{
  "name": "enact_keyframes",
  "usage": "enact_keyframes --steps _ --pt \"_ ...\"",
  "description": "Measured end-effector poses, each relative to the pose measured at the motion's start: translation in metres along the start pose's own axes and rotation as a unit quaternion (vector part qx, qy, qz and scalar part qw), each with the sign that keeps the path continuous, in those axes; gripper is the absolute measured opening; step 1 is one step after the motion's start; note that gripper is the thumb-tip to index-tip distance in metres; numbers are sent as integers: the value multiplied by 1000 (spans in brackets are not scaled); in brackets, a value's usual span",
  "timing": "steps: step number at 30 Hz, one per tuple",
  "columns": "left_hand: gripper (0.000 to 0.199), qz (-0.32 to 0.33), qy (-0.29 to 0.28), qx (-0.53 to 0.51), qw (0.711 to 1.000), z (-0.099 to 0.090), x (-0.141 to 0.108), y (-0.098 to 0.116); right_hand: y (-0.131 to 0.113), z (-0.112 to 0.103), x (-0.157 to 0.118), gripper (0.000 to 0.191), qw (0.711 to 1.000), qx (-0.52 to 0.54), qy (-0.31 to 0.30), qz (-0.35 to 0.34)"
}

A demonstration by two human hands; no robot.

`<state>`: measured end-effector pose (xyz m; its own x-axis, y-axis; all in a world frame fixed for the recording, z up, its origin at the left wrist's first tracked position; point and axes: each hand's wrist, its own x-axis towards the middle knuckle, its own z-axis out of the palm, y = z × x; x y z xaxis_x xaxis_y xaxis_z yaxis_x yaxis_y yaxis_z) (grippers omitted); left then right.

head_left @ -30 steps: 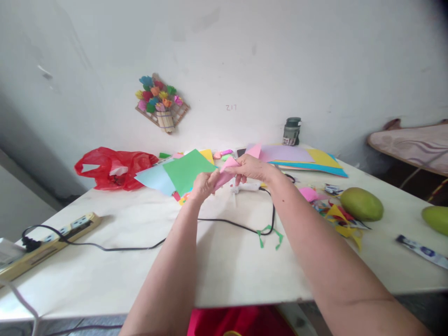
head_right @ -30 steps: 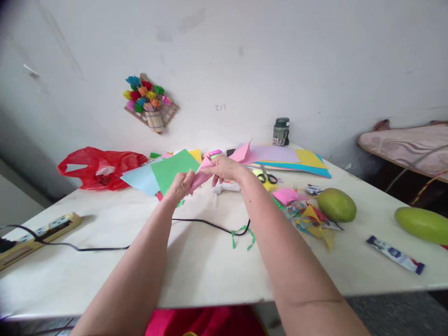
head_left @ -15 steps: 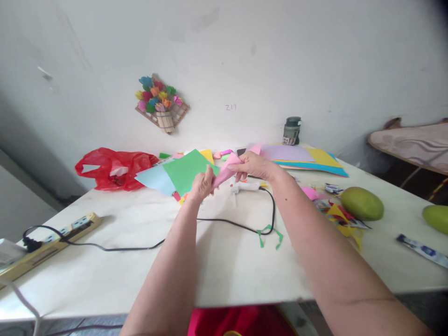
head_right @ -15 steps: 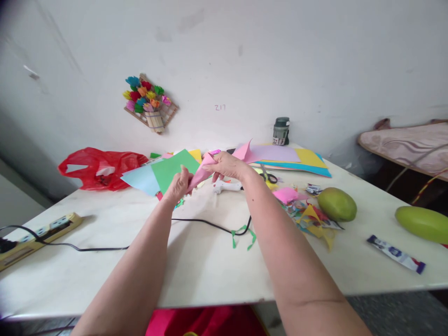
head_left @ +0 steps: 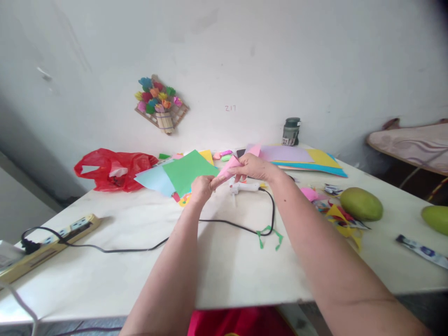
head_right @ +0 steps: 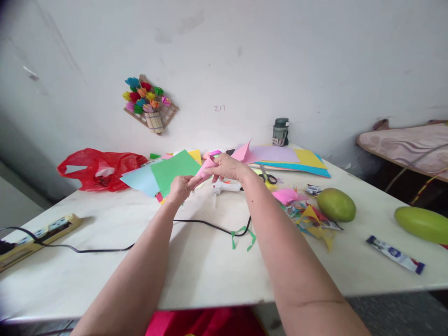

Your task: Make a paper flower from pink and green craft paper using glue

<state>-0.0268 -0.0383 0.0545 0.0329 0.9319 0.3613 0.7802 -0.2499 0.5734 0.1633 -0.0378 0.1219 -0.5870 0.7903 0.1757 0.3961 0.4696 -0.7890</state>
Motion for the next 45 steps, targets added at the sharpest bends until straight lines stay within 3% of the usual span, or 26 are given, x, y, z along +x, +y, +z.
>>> enact_keyframes --steps 3,5,9,11,14,17,21,27,31,34,38,42,45 --pt "47 21 -19 -29 999 -1 -2 -2 0 1 -1 18 1000 -14 13 9" --pt "42 37 -60 -99 993 -2 -3 0 0 1 -2 17 999 -26 17 5" --pt "46 36 -172 -247 953 -2 -8 8 2 0 -1 17 998 -58 -4 -34" --pt "46 35 -187 -257 947 0 -8 10 5 -1 0 19 996 -75 -14 -42" --pt "43 27 -125 -206 970 7 -5 8 10 -4 2 19 993 -99 -17 -58" --pt "44 24 -2 -109 994 16 -1 5 14 -7 1 25 991 -107 -1 -83" --pt "44 45 90 -12 995 25 -1 7 19 -9 0 31 993 -101 25 -64" --pt "44 38 107 32 993 33 -5 16 23 -7 5 27 987 -146 13 -62" --pt "37 -32 146 122 981 35 -6 18 13 -6 4 27 962 -237 89 -101" --pt "38 -45 162 176 970 36 -7 19 2 -4 3 32 951 -269 137 -66" --pt "40 -24 175 201 964 37 -10 20 -5 4 3 36 969 -198 145 -12" --pt "47 7 171 184 968 38 -13 23 -3 10 5 33 983 -112 139 -44" --pt "45 -6 158 176 972 39 -13 24 1 10 8 34 980 -131 142 -54"
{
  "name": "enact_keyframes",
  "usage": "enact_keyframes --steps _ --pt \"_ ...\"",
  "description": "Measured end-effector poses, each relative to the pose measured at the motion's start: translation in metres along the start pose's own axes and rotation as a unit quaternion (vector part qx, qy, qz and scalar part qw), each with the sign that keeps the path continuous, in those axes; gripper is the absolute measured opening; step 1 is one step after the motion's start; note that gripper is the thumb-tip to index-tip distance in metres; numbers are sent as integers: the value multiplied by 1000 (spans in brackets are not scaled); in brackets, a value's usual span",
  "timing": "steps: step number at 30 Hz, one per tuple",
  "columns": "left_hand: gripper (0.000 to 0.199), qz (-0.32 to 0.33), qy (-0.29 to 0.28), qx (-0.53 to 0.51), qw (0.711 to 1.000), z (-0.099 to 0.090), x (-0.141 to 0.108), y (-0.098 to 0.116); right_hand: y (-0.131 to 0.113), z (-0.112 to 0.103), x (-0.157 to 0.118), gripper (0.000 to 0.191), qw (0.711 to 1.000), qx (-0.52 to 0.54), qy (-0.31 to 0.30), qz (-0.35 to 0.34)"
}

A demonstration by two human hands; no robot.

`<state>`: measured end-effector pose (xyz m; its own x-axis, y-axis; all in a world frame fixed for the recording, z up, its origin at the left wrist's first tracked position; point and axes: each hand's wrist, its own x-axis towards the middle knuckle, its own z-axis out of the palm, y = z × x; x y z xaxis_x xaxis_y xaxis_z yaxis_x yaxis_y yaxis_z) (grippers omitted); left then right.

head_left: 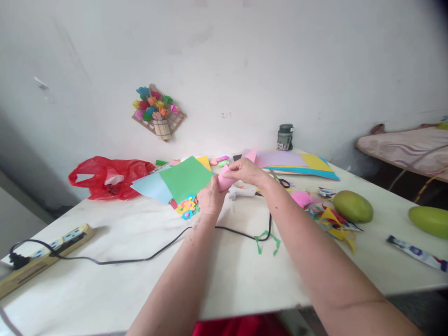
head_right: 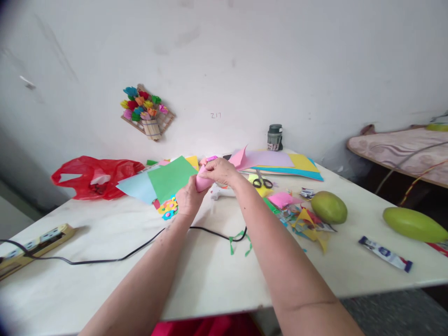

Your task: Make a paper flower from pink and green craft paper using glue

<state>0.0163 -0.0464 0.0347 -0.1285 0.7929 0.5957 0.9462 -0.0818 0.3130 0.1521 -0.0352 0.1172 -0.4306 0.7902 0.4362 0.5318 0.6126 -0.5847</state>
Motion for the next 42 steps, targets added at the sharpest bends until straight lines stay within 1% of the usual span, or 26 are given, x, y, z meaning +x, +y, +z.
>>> enact_keyframes --steps 5,7,10,12,14,16,19,21,24,26,28,31,35,37,39,41,42 --pt "44 -37 -3 7 999 3 0 1 4 2 3 33 998 -57 6 -39" --pt "46 -54 -6 -6 998 5 -1 3 3 2 3 33 997 -69 8 -34" --pt "50 -56 -9 -65 996 7 -2 6 1 2 2 34 995 -94 5 -14" --pt "47 -54 -9 -118 991 9 -2 8 -1 0 1 36 995 -104 1 2" --pt "40 -64 -11 -169 983 11 -1 8 -3 -5 0 42 996 -89 7 27" --pt "37 -77 -5 -213 974 12 -1 7 -2 -11 -1 49 998 -37 18 45" --pt "37 -83 23 -258 962 14 -1 6 2 -19 -3 53 998 41 27 29" --pt "37 -85 35 -264 960 14 -2 7 5 -20 -4 51 999 37 26 8" --pt "37 -86 46 -251 963 13 -3 8 7 -16 -2 43 999 -18 37 -2" --pt "36 -87 47 -242 965 12 -3 9 6 -11 0 37 997 -50 51 -8" --pt "36 -92 44 -233 967 12 -3 10 2 -7 2 31 997 -59 56 -14" --pt "35 -92 40 -228 969 11 -4 11 -8 -4 1 25 998 -40 36 -17" --pt "39 -93 31 -247 964 11 -5 13 -14 1 0 25 999 -50 13 2" --pt "43 -88 21 -275 957 10 -5 13 -12 3 1 25 999 -45 14 4" --pt "46 -71 8 -323 944 10 -3 13 -9 2 1 24 999 -31 1 -7" --pt "49 -57 -19 -395 917 9 -1 10 -7 -1 0 21 999 -15 -22 -24" --pt "49 -54 -41 -436 897 9 0 8 -7 -3 -1 19 999 -7 -32 -32"
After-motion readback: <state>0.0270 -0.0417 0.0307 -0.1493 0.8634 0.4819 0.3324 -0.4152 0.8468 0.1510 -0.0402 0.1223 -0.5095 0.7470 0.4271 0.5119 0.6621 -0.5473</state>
